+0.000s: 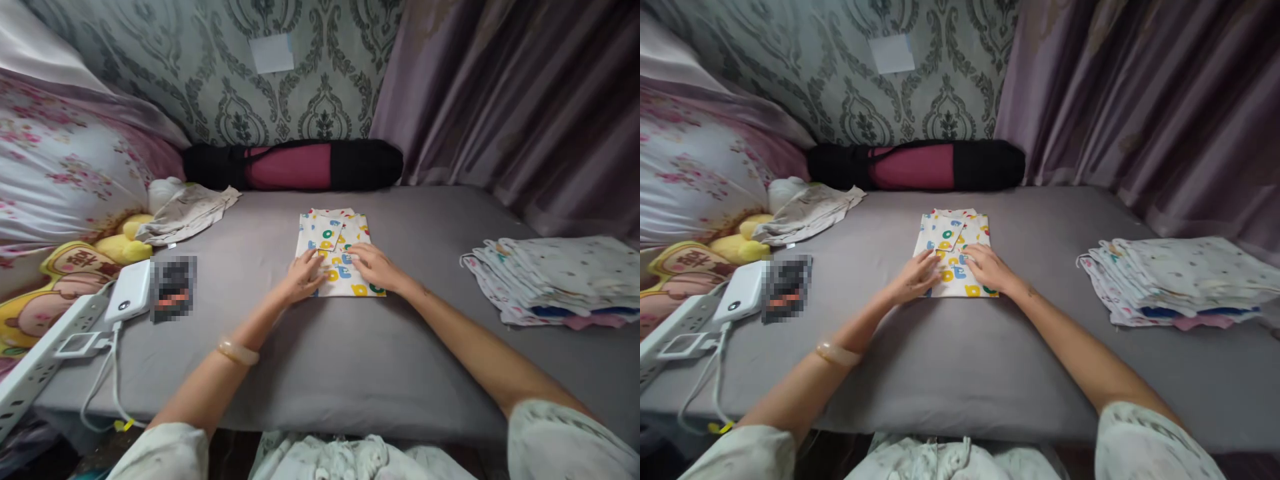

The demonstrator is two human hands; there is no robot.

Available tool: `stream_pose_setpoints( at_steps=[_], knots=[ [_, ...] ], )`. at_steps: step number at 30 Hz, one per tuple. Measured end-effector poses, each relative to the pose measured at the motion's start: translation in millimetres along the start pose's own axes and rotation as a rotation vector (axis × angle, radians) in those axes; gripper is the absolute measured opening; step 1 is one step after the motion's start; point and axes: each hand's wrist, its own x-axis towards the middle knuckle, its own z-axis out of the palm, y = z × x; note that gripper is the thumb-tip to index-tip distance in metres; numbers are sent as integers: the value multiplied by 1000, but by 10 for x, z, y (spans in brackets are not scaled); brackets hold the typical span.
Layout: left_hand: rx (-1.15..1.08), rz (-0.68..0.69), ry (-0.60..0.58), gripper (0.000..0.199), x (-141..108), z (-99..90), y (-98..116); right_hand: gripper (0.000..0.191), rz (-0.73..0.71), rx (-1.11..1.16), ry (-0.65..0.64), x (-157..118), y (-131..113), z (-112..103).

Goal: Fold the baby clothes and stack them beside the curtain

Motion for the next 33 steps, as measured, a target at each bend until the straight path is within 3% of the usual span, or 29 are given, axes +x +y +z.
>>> stream_pose_setpoints(
  at_steps=[4,8,11,14,21,28,33],
  knots=[
    [47,125,-26,57,-262,-209,-46,35,-28,-27,-122,-532,-174,-216],
    [81,210,-79,36,-386,-226,-30,34,-81,-70,-161,-737,-167,-237],
    [148,290,-65,23,-400,-190,7,31,-127,-134,-148,-743,-127,-188],
    [252,308,-66,24,-399,-174,61,30,-166,-202,-133,-727,-125,-148],
    [271,84,2,22,-324,-157,73,36,-120,-206,-87,-738,-86,-134],
    [239,277,58,22,-418,-165,-176,55,-51,-95,-65,-706,176,-140],
    [159,222,65,38,-460,-148,-384,66,-37,-24,-84,-688,253,-128]
  ],
)
